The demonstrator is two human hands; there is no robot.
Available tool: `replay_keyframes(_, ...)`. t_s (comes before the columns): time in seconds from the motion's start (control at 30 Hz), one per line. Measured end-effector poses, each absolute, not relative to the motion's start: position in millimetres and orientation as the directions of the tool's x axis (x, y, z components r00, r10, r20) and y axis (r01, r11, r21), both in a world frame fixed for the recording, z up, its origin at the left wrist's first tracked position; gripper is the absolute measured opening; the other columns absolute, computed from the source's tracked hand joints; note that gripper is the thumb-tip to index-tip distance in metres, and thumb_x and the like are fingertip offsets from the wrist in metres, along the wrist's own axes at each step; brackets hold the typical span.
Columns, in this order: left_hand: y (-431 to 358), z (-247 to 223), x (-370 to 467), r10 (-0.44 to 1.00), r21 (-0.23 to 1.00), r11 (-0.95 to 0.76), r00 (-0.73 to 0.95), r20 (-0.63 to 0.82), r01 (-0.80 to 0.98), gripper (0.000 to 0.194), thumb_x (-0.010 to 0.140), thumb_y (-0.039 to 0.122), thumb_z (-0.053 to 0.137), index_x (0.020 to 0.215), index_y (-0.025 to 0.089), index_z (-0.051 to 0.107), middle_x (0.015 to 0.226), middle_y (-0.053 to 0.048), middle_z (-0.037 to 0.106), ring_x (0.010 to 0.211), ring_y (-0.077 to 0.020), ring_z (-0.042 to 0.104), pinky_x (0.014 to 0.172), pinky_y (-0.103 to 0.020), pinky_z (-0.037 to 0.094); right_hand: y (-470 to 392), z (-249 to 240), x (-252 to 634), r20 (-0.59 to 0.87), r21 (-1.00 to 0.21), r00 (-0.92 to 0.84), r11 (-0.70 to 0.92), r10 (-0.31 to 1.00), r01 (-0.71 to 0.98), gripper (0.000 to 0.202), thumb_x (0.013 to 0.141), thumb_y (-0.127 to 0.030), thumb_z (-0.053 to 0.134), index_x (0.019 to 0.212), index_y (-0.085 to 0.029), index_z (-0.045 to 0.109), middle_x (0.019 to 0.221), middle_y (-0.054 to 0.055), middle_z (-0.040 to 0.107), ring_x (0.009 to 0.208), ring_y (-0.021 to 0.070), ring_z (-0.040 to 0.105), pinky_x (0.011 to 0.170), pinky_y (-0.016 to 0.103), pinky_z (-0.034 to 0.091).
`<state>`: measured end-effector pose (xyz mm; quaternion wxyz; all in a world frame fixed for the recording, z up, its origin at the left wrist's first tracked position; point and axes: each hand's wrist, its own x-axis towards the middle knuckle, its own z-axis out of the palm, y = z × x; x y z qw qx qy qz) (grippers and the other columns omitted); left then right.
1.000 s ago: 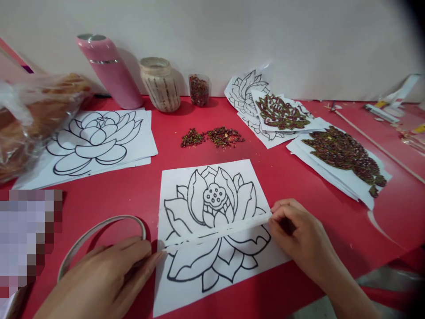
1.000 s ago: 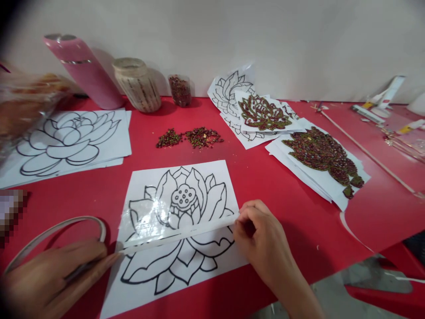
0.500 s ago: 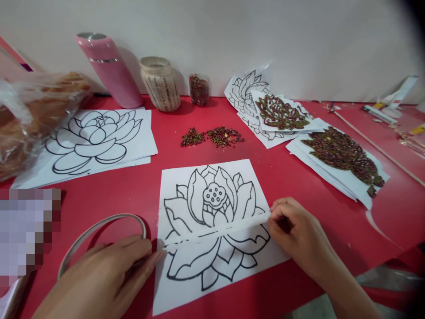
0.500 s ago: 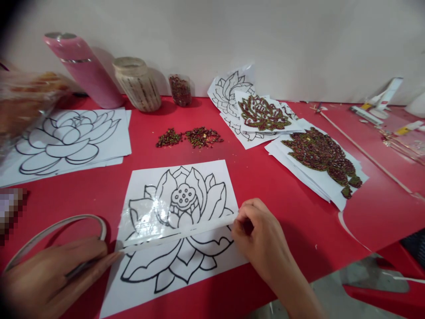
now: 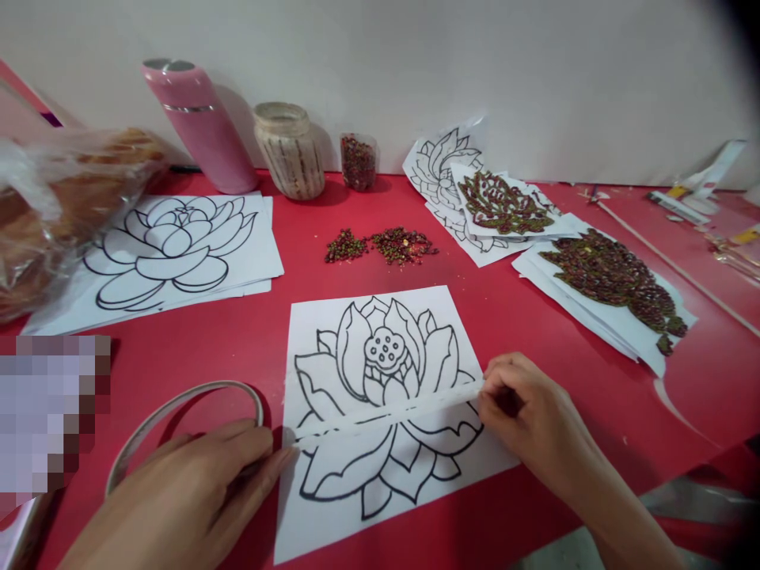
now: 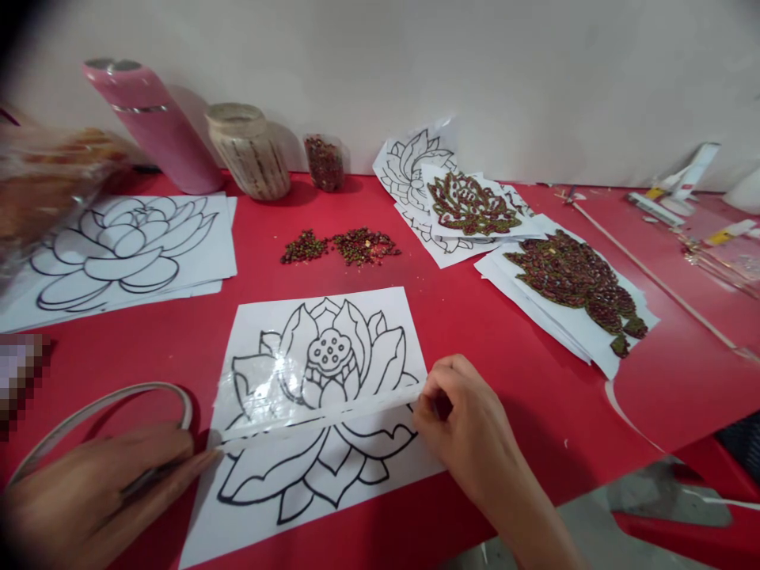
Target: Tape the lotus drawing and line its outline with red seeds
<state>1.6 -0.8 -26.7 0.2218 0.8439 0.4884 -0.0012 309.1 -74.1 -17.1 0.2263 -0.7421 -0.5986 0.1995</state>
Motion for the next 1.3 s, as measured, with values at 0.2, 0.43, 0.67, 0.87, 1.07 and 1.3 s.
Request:
replay_keyframes(0.2,0,-19,6,0.781,0.260,-0.397,0.473,-0.408,0.880,0.042,0.081,0.054,0.027,0.065,0.026,0.054,0.063,0.001,0.057,0.061,-0.0169,0.057,0.056,-0.027,0.032,-73,-18,309,-0.024,-0.550,0.208,-0.187,0.978,0.814,0.015,0.069,-0.015,0.048,0.058,-0.020,0.040,0.071,0.001,0.047,0.061,0.0116,0.046,0.055,0.024,0.038)
replay_keyframes(0.43,1,-16,8,0.777,0.265,-0.394,0.473,-0.415,0.880,0.043,0.081,0.055,0.025,0.063,0.026,0.053,0.061,0.002,0.057,0.058,-0.0162,0.056,0.053,-0.026,0.030,-73,-19,308,-0.029,-0.553,0.208,-0.189,0.978,0.812,0.016,0.070,-0.016,0.048,0.058,-0.020,0.038,0.071,0.000,0.046,0.060,0.0113,0.045,0.054,0.024,0.038)
replay_keyframes(0.67,3,-16,10,0.776,0.291,-0.386,0.478,-0.411,0.876,0.044,0.081,0.054,0.024,0.063,0.027,0.054,0.063,0.002,0.059,0.059,-0.0167,0.055,0.054,-0.027,0.031,-75,-20,309,-0.011,-0.542,0.215,-0.186,0.977,0.819,0.015,0.071,-0.018,0.049,0.059,-0.020,0.040,0.070,0.000,0.046,0.060,0.0114,0.046,0.055,0.024,0.038)
replay_keyframes(0.87,3,-13,10,0.767,0.305,-0.367,0.472,-0.435,0.879,0.044,0.081,0.055,0.025,0.063,0.026,0.053,0.064,0.002,0.058,0.060,-0.0155,0.053,0.055,-0.028,0.031,-76,-22,311,-0.024,-0.553,0.206,-0.185,0.978,0.813,0.015,0.071,-0.021,0.050,0.058,-0.020,0.041,0.071,0.000,0.046,0.062,0.0118,0.046,0.055,0.024,0.039)
replay_keyframes(1.07,4,-11,7,0.736,0.366,-0.340,0.487,-0.470,0.866,0.043,0.082,0.054,0.024,0.068,0.026,0.054,0.067,0.003,0.059,0.060,-0.0138,0.053,0.057,-0.027,0.032,-76,-22,310,-0.027,-0.543,0.218,-0.197,0.976,0.816,0.015,0.071,-0.022,0.050,0.058,-0.020,0.042,0.071,0.000,0.047,0.062,0.0119,0.047,0.054,0.024,0.038)
replay_keyframes(1.3,5,-7,12,0.732,0.375,-0.340,0.493,-0.470,0.862,0.041,0.083,0.050,0.026,0.066,0.024,0.053,0.064,0.002,0.058,0.057,-0.0131,0.051,0.054,-0.025,0.031,-77,-24,311,-0.029,-0.557,0.219,-0.198,0.975,0.807,0.015,0.071,-0.023,0.051,0.059,-0.020,0.044,0.072,0.001,0.049,0.063,0.0125,0.048,0.057,0.024,0.040)
